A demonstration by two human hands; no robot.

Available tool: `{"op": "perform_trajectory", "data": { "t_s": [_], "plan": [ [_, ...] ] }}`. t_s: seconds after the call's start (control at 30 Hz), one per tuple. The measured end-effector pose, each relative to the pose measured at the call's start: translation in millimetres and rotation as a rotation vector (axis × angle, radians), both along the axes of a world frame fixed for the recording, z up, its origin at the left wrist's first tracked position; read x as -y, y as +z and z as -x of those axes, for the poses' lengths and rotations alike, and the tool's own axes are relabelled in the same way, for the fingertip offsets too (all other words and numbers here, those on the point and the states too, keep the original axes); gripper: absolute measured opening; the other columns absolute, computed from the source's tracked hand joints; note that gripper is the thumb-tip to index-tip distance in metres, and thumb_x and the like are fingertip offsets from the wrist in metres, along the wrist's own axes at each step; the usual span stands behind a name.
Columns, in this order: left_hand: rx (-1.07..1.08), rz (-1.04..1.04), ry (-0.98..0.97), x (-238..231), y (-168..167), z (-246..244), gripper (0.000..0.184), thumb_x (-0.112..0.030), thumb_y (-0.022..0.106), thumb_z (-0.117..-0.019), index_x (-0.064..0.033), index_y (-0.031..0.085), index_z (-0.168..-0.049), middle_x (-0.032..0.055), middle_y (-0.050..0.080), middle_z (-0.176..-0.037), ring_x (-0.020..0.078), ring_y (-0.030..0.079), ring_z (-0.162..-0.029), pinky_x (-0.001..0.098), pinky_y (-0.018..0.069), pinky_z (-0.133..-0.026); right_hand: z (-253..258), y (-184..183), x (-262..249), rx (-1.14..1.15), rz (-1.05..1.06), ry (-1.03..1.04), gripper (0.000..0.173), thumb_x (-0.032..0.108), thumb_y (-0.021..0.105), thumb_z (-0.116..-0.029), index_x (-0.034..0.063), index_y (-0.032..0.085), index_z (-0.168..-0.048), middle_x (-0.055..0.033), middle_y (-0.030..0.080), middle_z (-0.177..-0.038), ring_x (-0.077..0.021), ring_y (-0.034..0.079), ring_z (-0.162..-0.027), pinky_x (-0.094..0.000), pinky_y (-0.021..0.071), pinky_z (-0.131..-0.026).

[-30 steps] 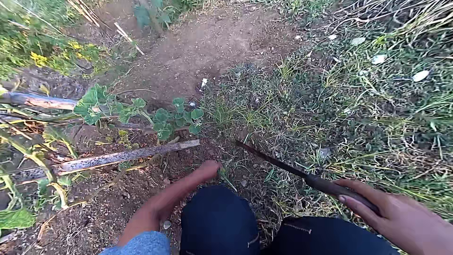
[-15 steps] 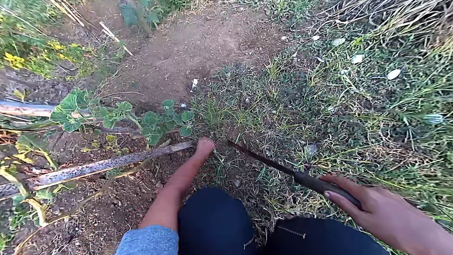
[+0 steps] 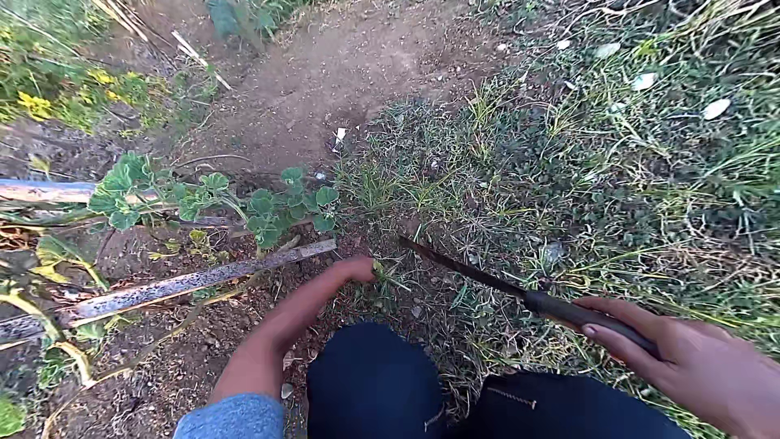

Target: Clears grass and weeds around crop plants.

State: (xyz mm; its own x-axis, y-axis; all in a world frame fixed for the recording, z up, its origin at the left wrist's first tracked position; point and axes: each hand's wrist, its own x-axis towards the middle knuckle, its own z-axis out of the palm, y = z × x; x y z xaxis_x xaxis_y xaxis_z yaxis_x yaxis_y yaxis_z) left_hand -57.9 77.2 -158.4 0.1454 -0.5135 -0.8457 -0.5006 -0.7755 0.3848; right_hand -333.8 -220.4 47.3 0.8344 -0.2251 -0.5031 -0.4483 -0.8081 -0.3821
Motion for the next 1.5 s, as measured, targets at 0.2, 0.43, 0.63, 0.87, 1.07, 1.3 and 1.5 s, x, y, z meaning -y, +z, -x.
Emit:
{"op": "perform_trajectory", "data": {
  "t_s": [0.2,0.43,0.63,0.87,1.07,1.3,1.5],
  "plan": [
    [0.498,0.13,0.051,1,-22,-38,0.041,-0.003,0.066,-0.0934,0.001,0.061,-0.134,0.0223,0.052,-0.147,0.0418,0.049,-0.137,0.0615,0.0454,-0.106,-4,2,-3,0.024,0.019,0.023,0.061,0.059,0.041,-0.097,0.0154,0.066,-0.132,-0.0176,0.069,-0.079,-0.04,0.068,-0.068,-0.0638,0.0504,-0.059],
    [0.655,-0.064,0.107,-8,-38,-69,0.063,-0.001,0.052,-0.1002,-0.0103,0.034,-0.159,0.012,0.022,-0.17,0.0388,0.024,-0.155,0.066,0.0278,-0.115,2,1,-6,0.005,0.001,-0.011,0.06,0.056,0.041,-0.0976,0.0148,0.064,-0.134,-0.0191,0.07,-0.083,-0.0421,0.069,-0.072,-0.0652,0.05,-0.06],
    [0.766,-0.204,0.084,1,-43,-79,0.061,0.005,0.044,-0.1024,-0.0001,0.026,-0.16,0.0199,0.03,-0.165,0.0373,0.033,-0.151,0.056,0.027,-0.117,6,-5,4,-0.047,-0.054,-0.077,0.063,0.059,0.04,-0.0973,0.0166,0.063,-0.137,-0.0188,0.071,-0.085,-0.0393,0.07,-0.071,-0.0627,0.0534,-0.062],
    [0.791,-0.407,-0.086,12,-42,-82,0.041,0.003,0.041,-0.1044,0.0185,0.043,-0.142,0.0307,0.042,-0.152,0.0411,0.04,-0.143,0.0489,0.0282,-0.119,6,-7,2,-0.036,-0.054,-0.091,0.064,0.062,0.039,-0.0965,0.0175,0.064,-0.136,-0.0156,0.07,-0.081,-0.0351,0.069,-0.065,-0.0601,0.0528,-0.058],
    [0.687,-0.341,0.262,4,-37,-97,0.038,-0.014,0.06,-0.1002,0.0133,0.06,-0.127,0.0335,0.055,-0.139,0.0471,0.051,-0.133,0.0586,0.0396,-0.111,1,-1,-1,-0.056,-0.055,-0.098,0.063,0.06,0.04,-0.0964,0.0163,0.064,-0.135,-0.0159,0.07,-0.082,-0.0362,0.07,-0.068,-0.0616,0.0527,-0.061],
    [0.63,-0.289,0.43,-5,-44,-111,0.044,-0.02,0.065,-0.0972,0.0111,0.06,-0.128,0.0333,0.054,-0.139,0.0461,0.052,-0.133,0.0615,0.042,-0.107,-5,4,-5,-0.065,-0.046,-0.088,0.062,0.059,0.04,-0.0973,0.0161,0.064,-0.135,-0.0171,0.07,-0.081,-0.0376,0.069,-0.068,-0.062,0.0523,-0.061],
    [0.686,-0.236,0.426,-11,-38,-102,0.04,-0.019,0.061,-0.0995,0.0091,0.062,-0.129,0.0317,0.057,-0.137,0.0464,0.053,-0.132,0.0608,0.0411,-0.109,-5,3,-1,-0.081,-0.069,-0.086,0.062,0.06,0.041,-0.0975,0.0178,0.062,-0.137,-0.0172,0.071,-0.086,-0.0382,0.071,-0.072,-0.0629,0.0538,-0.064]
  ]
}}
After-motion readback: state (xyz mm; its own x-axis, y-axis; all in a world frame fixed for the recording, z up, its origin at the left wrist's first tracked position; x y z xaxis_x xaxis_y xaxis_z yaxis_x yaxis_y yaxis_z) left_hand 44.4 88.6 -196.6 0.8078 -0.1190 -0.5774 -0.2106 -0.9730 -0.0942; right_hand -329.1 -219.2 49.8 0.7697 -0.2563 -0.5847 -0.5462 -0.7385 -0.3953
